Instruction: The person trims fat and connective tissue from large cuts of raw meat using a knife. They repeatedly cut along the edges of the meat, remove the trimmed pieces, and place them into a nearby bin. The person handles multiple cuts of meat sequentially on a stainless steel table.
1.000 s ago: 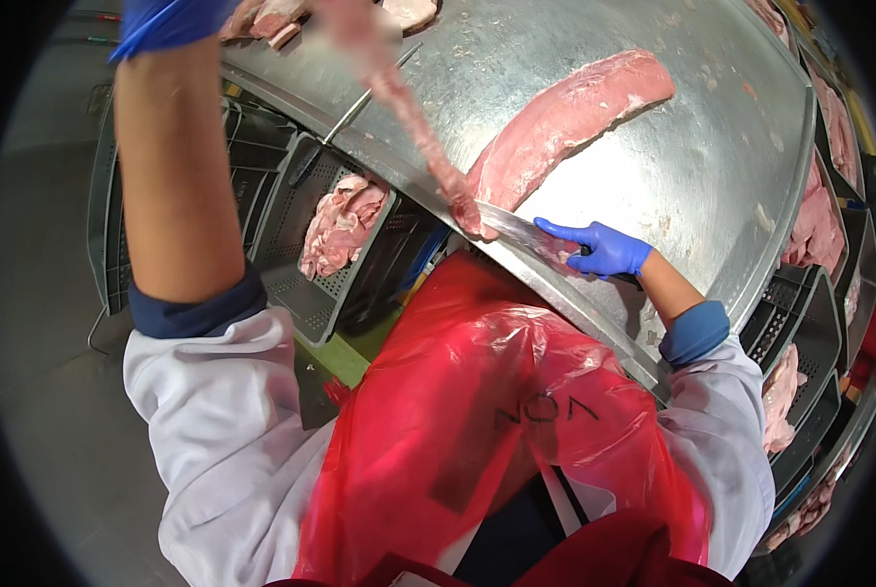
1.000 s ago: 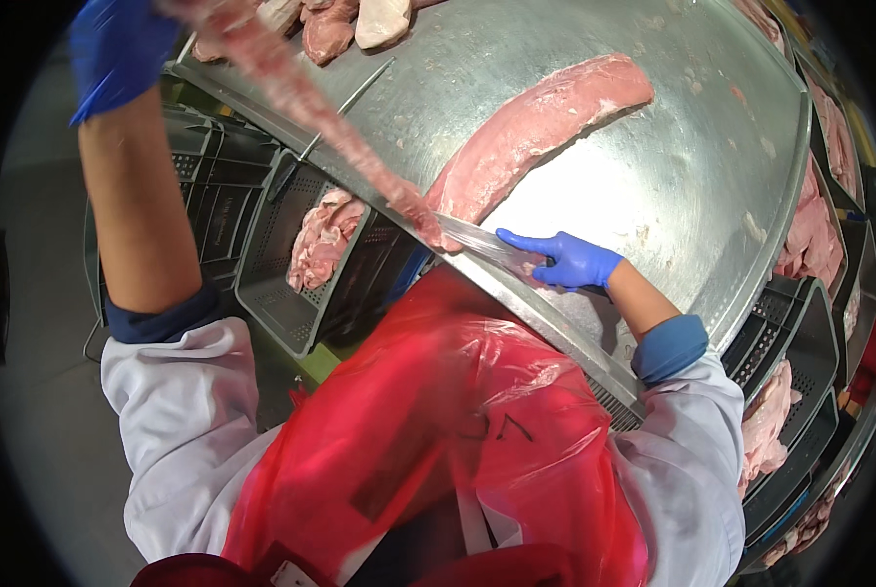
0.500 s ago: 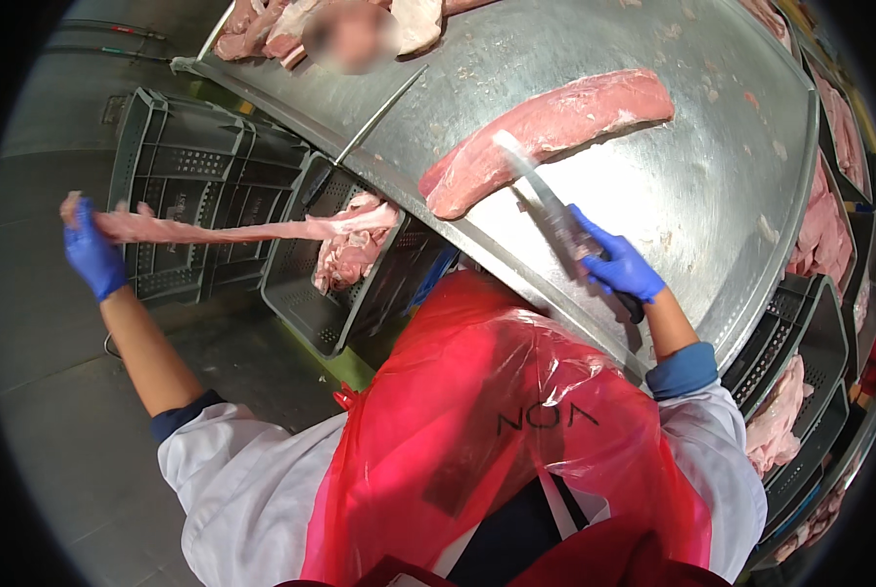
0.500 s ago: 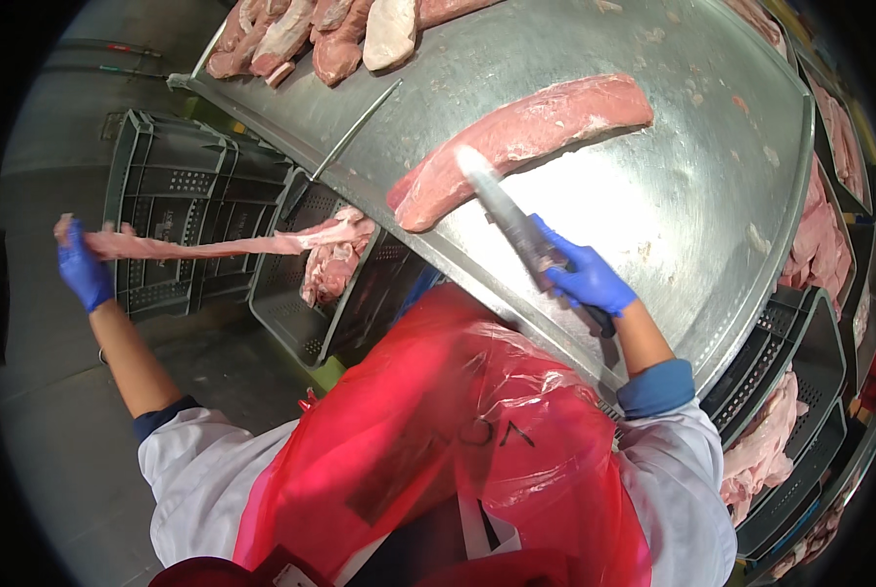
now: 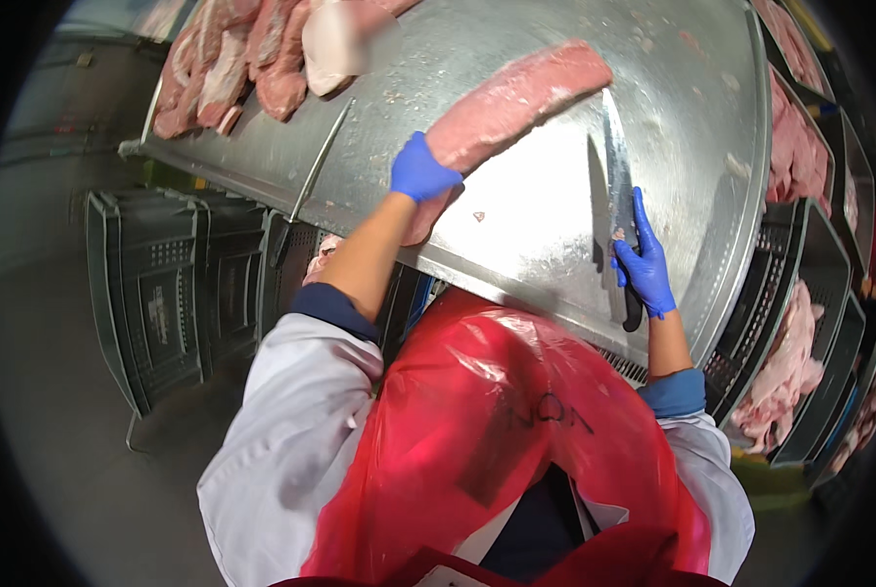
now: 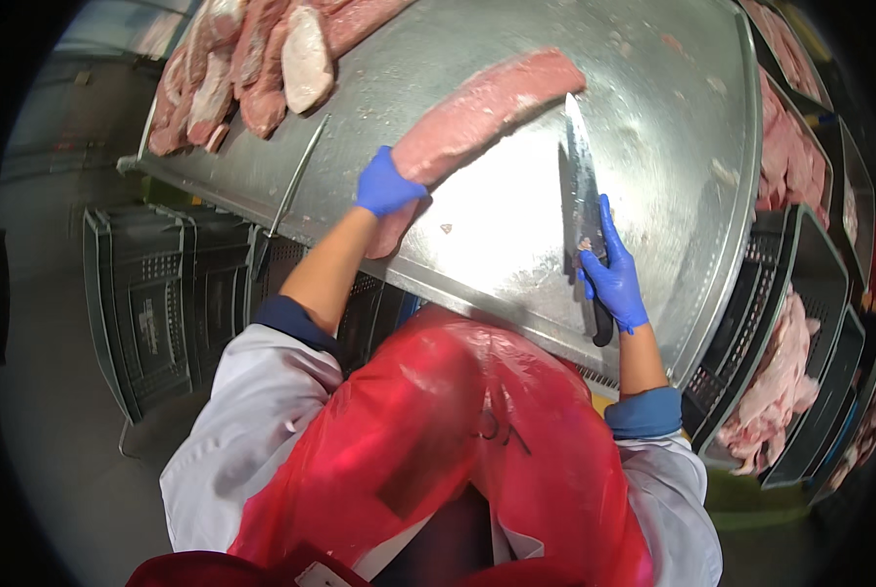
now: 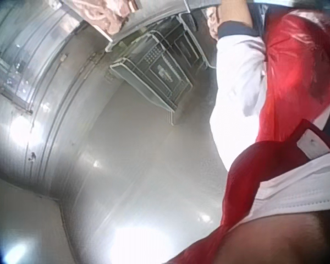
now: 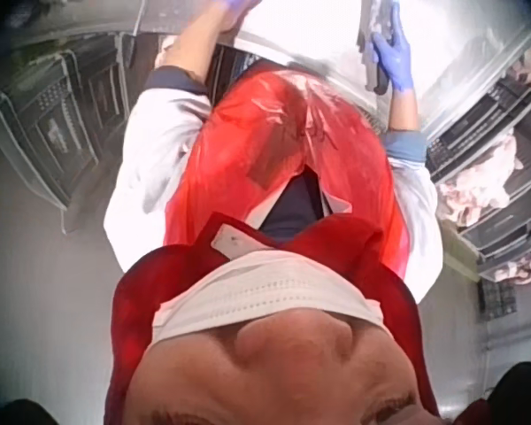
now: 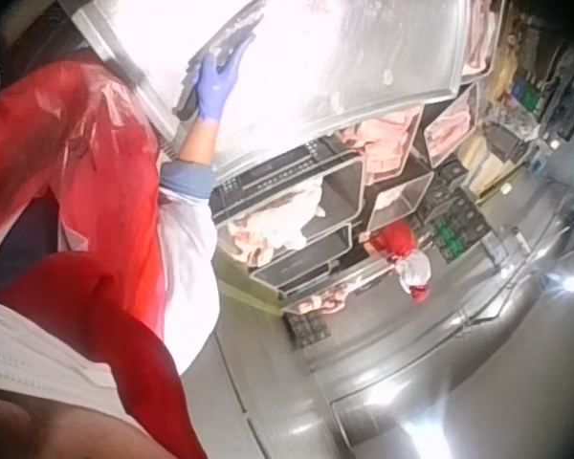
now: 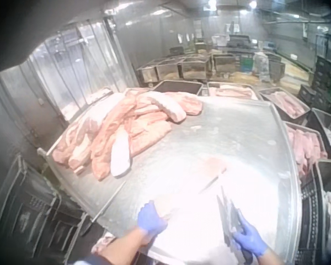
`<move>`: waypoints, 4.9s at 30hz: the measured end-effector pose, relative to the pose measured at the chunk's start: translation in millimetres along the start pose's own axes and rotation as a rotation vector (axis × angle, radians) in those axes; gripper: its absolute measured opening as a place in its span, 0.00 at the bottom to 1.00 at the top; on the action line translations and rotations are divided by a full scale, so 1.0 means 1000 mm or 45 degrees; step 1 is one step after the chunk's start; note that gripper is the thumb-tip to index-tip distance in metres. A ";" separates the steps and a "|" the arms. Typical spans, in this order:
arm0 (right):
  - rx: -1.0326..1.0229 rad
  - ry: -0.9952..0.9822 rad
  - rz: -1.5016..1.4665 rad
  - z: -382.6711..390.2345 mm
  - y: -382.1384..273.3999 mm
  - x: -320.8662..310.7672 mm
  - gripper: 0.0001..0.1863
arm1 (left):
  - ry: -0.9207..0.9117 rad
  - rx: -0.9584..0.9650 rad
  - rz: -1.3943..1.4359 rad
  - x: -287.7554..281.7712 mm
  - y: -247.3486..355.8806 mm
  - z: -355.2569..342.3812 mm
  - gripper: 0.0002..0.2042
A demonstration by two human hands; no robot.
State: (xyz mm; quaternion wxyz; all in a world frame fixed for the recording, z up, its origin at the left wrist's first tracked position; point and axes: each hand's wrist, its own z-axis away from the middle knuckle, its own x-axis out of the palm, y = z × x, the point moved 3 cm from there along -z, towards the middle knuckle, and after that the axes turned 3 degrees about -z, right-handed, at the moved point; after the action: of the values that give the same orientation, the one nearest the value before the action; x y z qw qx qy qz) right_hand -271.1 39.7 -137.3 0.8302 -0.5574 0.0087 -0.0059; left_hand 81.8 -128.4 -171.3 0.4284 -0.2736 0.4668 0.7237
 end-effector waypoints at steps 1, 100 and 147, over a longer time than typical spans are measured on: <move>-0.001 0.037 -0.031 0.011 0.013 -0.011 0.41 | -0.151 -0.023 0.263 -0.005 -0.012 -0.014 0.40; -0.102 0.474 -0.188 -0.107 -0.009 0.077 0.43 | -1.074 0.785 -0.036 0.010 0.120 -0.117 0.36; -0.447 0.201 0.533 -0.070 0.011 -0.025 0.41 | 0.310 0.388 0.341 0.088 0.144 -0.028 0.20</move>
State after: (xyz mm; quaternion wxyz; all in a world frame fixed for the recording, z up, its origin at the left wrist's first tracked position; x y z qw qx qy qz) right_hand -298.0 -20.8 -173.5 0.7008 -0.6766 0.1890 0.1240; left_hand -86.8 -149.7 -189.5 0.3056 -0.2267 0.6510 0.6568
